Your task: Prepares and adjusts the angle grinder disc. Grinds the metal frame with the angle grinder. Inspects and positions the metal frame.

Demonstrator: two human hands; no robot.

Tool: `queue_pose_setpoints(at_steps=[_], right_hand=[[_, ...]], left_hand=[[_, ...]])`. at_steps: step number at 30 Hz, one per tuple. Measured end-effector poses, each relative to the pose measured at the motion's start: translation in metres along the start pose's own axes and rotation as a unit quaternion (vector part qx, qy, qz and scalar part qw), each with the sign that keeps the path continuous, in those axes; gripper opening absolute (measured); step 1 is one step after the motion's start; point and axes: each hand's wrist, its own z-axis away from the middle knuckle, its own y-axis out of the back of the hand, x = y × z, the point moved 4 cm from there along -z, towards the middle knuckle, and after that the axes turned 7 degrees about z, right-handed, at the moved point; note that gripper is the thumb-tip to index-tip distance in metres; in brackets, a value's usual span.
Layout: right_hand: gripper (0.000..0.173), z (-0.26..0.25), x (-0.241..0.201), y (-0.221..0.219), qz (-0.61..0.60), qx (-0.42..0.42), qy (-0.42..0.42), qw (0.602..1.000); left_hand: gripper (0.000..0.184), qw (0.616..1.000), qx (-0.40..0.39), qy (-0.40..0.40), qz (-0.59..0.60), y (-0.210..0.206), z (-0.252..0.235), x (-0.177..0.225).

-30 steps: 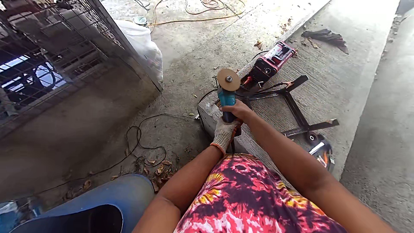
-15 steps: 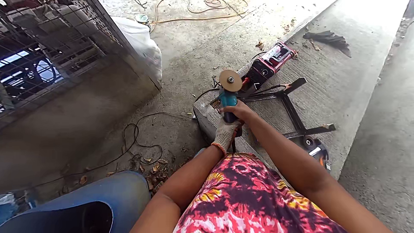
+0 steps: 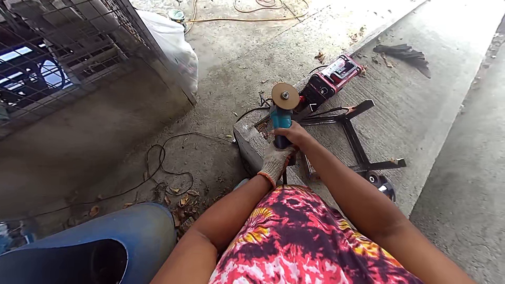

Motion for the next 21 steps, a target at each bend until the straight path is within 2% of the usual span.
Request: queue_pose_setpoints(at_steps=[13,21], right_hand=[[0.076,0.0,-0.003,-0.009,-0.009,0.001,0.008,1.0],[0.069,0.013,-0.001,-0.008,-0.081,-0.001,0.011,0.997]], left_hand=[[0.064,0.998,-0.007,-0.001,0.061,0.01,-0.002,0.0],[0.062,0.991,-0.037,-0.01,0.131,0.01,-0.001,0.001]])
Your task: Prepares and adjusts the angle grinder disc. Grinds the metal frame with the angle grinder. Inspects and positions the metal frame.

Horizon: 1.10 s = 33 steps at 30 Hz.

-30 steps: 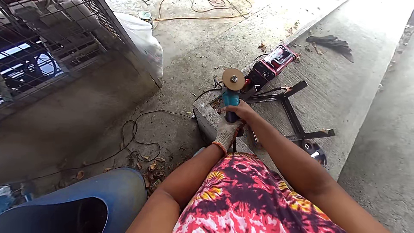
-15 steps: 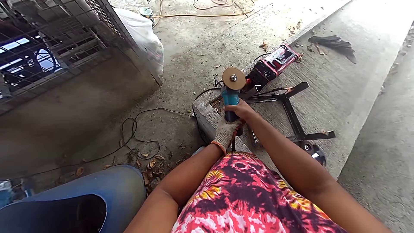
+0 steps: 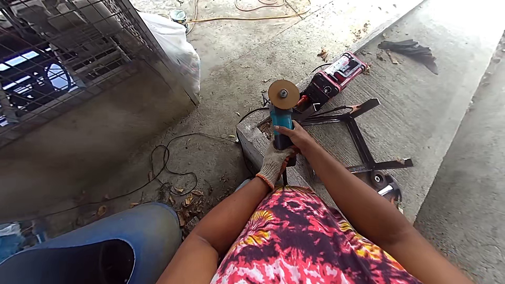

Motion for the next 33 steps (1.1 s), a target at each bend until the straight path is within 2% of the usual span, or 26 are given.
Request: queue_pose_setpoints(at_steps=[11,17,33], right_hand=[[0.072,0.0,0.008,0.0054,-0.024,0.008,0.003,1.0],[0.07,-0.0001,0.0064,0.0063,-0.026,0.013,0.004,1.0],[0.07,-0.0033,0.0038,0.0072,-0.028,0.013,0.002,1.0]], left_hand=[[0.056,1.0,-0.011,0.005,-0.003,-0.0052,0.0025,-0.0007],[0.063,1.0,-0.012,0.027,0.005,-0.0052,-0.0021,-0.0021],[0.059,1.0,-0.014,0.006,0.006,-0.0059,-0.0051,-0.0001]])
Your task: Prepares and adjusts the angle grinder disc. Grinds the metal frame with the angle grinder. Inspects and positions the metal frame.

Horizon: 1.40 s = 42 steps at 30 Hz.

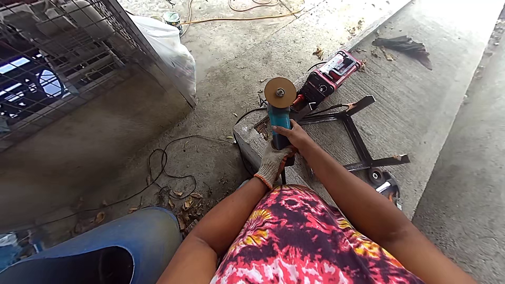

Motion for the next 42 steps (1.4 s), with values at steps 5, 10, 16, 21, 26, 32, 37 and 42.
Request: queue_pose_setpoints(at_steps=[5,10,16,21,26,32,37,42], right_hand=[[0.07,-0.001,0.0,0.001,-0.002,0.0,0.001,1.0],[0.069,-0.001,0.001,0.002,-0.014,0.0,0.007,1.0],[0.069,-0.002,0.004,0.002,-0.019,0.003,0.001,1.0],[0.068,-0.001,0.005,0.003,-0.016,0.001,0.002,1.0],[0.069,-0.001,0.004,0.003,-0.019,-0.002,0.004,1.0],[0.069,0.0,0.001,0.002,-0.014,0.001,0.011,1.0],[0.069,0.001,-0.001,0.001,-0.013,-0.004,0.018,1.0],[0.067,0.009,-0.006,0.004,-0.046,0.004,0.06,0.997]], left_hand=[[0.059,1.0,0.002,-0.001,-0.005,0.0,-0.001,-0.002],[0.062,1.0,0.004,0.01,-0.004,-0.003,0.001,0.0],[0.059,1.0,0.006,0.008,-0.008,-0.005,0.004,0.002],[0.059,1.0,-0.005,0.005,-0.006,-0.003,0.001,0.0],[0.059,1.0,-0.008,0.001,-0.001,-0.003,0.002,0.002],[0.06,1.0,-0.005,0.009,0.002,-0.003,0.002,0.003],[0.06,1.0,-0.006,-0.006,-0.001,-0.002,0.002,0.002],[0.071,0.991,-0.098,-0.014,-0.091,0.005,0.005,0.014]])
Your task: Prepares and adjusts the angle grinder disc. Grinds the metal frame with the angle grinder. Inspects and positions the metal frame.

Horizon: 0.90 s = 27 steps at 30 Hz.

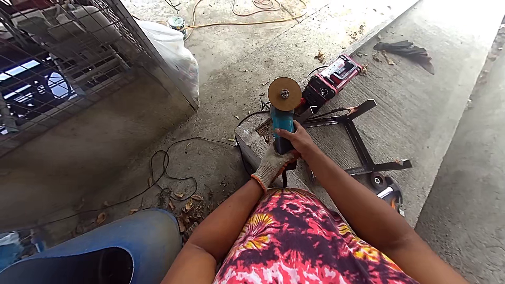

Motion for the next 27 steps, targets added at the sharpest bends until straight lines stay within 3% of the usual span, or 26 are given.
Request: queue_pose_setpoints(at_steps=[2,4,6,9,11,14,16,20,23,27], right_hand=[[0.063,0.005,-0.002,0.003,-0.027,-0.004,0.035,0.999],[0.064,0.01,-0.003,0.006,-0.049,-0.027,0.064,0.996],[0.069,0.019,-0.002,0.005,-0.077,-0.062,0.084,0.992],[0.081,0.031,-0.01,-0.008,-0.099,-0.106,0.119,0.982],[0.093,0.04,-0.018,-0.018,-0.089,-0.13,0.158,0.975],[0.103,0.052,-0.033,-0.022,-0.081,-0.155,0.205,0.963],[0.102,0.059,-0.041,-0.02,-0.073,-0.188,0.217,0.955],[0.082,0.064,-0.033,-0.023,-0.103,-0.251,0.211,0.939],[0.078,0.071,-0.031,-0.027,-0.102,-0.277,0.203,0.934],[0.081,0.078,-0.041,-0.019,0.054,-0.321,0.213,0.921]], left_hand=[[0.072,0.996,-0.073,0.034,-0.049,0.016,0.004,0.016],[0.059,0.997,-0.03,0.024,-0.066,0.037,0.004,0.039],[0.061,0.998,0.02,-0.039,-0.05,0.052,-0.005,0.053],[0.081,0.992,0.019,-0.116,-0.034,0.036,-0.011,0.071],[0.071,0.989,0.071,-0.126,-0.025,0.018,0.001,0.085],[0.075,0.983,0.097,-0.154,-0.013,0.011,0.019,0.099],[0.081,0.979,0.088,-0.178,-0.036,0.01,0.031,0.109],[0.1,0.961,0.059,-0.247,-0.106,0.005,0.054,0.126],[0.099,0.954,0.075,-0.244,-0.16,0.004,0.053,0.129],[0.097,0.953,0.067,-0.258,-0.145,0.009,0.053,0.131]])
